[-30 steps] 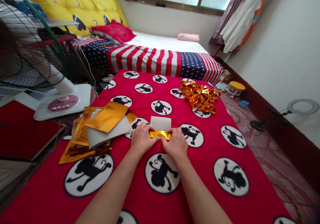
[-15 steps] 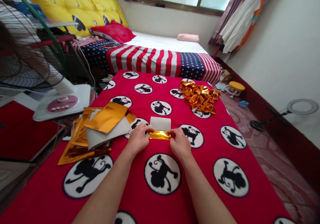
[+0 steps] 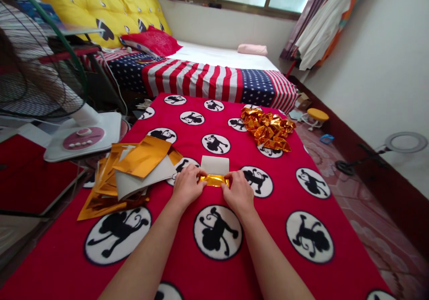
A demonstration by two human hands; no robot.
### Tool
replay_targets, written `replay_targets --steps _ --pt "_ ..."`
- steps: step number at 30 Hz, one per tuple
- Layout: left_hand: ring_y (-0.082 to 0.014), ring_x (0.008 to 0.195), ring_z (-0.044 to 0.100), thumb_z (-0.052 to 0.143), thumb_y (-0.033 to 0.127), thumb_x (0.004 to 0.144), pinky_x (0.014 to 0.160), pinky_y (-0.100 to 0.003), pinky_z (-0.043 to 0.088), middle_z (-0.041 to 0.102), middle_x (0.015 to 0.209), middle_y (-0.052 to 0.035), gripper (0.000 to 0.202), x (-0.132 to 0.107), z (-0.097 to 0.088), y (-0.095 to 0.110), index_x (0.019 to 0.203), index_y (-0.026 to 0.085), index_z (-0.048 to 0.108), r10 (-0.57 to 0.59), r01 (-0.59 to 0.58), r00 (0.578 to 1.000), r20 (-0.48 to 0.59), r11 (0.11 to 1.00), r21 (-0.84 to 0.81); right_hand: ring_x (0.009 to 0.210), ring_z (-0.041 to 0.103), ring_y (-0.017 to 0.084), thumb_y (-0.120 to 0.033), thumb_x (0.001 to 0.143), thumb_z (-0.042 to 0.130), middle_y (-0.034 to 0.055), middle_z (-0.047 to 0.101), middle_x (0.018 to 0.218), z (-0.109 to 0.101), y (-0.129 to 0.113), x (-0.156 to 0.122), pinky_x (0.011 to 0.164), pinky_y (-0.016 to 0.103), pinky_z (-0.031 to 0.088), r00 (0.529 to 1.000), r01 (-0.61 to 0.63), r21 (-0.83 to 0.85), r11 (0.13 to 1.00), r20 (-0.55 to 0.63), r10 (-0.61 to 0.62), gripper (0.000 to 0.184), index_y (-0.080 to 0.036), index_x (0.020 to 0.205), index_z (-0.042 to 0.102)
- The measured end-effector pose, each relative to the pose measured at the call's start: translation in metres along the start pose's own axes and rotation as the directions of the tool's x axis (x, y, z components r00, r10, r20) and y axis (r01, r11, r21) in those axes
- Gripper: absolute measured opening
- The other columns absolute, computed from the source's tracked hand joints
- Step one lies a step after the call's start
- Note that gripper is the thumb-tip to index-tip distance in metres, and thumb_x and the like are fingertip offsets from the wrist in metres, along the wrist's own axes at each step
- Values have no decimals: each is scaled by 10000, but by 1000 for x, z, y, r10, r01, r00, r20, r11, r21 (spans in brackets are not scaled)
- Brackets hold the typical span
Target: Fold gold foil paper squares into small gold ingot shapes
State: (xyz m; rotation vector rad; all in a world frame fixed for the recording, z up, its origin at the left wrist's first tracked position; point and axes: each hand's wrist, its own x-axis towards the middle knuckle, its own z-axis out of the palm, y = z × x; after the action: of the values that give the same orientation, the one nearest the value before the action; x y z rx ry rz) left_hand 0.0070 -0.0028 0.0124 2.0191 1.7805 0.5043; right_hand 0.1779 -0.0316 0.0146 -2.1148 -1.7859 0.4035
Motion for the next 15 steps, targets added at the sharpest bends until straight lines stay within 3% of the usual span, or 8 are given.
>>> replay_targets --steps 3,8,11,15 --pt "-223 1013 592 600 138 752 894 -342 464 648 1011 -39 248 3 -2 -9 932 255 725 39 -36 998 48 997 -67 896 616 159 -155 808 547 2 609 1038 -5 7 4 686 263 405 998 -3 81 997 60 -2 209 -256 960 646" --pt "-192 985 603 480 39 739 889 -305 474 652 981 -42 414 8 -2 -21 979 251 743 108 -94 992 70 981 -172 918 622 148 -34 778 430 -7 638 1047 -8 11 5 691 256 400 998 -8 155 988 59 -1 376 -257 951 679" --pt "-182 951 607 467 98 787 863 -299 476 651 967 -35 359 8 -2 -22 948 253 748 110 -94 992 68 973 -211 914 617 152 -85 809 422 -17 647 1034 -8 10 5 684 260 390 999 -34 182 983 45 27 329 -260 906 683" --pt "-199 912 602 602 324 801 813 -316 471 654 932 -24 166 4 1 -17 877 243 725 84 -86 996 -21 984 -158 846 613 172 -315 849 525 -2 645 963 -5 11 8 666 271 395 999 -43 175 984 -14 47 164 -240 936 642"
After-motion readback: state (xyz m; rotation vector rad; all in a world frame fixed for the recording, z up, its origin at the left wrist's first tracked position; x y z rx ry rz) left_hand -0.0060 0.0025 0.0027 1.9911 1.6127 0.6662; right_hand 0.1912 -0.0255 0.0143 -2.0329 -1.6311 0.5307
